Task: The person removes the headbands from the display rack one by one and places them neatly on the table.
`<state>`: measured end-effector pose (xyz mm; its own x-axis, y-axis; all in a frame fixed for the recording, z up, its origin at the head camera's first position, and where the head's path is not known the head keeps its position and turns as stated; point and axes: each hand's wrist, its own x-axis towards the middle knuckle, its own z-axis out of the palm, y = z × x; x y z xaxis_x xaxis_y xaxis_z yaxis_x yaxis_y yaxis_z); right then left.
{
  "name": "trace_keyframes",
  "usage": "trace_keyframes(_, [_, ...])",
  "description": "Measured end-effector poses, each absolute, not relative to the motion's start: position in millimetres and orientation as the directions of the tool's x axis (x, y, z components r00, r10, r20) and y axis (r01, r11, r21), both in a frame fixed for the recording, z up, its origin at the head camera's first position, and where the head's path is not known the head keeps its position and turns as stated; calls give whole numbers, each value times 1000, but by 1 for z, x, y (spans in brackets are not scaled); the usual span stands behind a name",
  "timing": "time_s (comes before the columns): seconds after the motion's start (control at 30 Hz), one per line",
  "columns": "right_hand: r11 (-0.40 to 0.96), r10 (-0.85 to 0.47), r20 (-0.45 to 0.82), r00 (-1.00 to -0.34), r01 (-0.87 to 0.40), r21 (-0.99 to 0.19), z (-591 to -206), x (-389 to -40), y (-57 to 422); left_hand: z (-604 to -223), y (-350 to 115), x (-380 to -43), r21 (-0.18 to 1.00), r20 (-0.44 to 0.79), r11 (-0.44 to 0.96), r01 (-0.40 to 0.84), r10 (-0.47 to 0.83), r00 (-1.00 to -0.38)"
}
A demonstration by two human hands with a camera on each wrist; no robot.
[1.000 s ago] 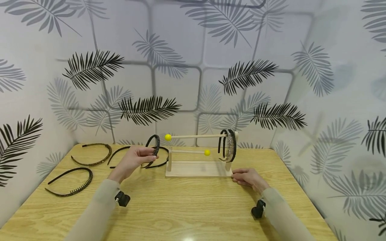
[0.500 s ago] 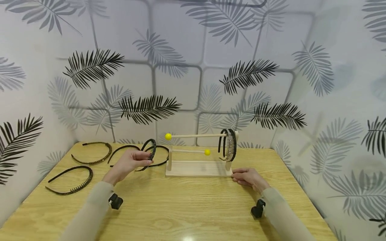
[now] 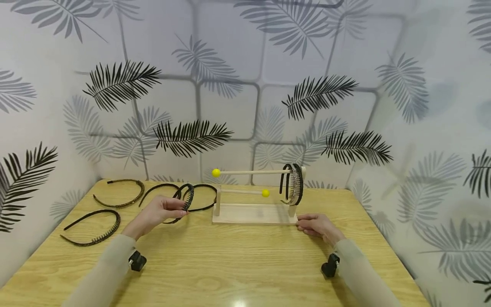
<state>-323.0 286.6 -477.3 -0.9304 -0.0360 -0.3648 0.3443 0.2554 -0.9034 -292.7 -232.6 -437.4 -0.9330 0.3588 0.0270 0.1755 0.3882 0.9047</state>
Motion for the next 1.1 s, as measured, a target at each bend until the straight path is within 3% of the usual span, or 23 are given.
trace_keyframes(0.5, [259, -33, -354, -935, 334, -906, -478, -324, 288, -445, -248, -281, 903, -12, 400, 158, 392, -920])
trace_keyframes(1.1, [248, -26, -360, -933, 343, -906, -477, -323, 286, -442, -279, -272, 884, -94, 426, 193, 567, -818])
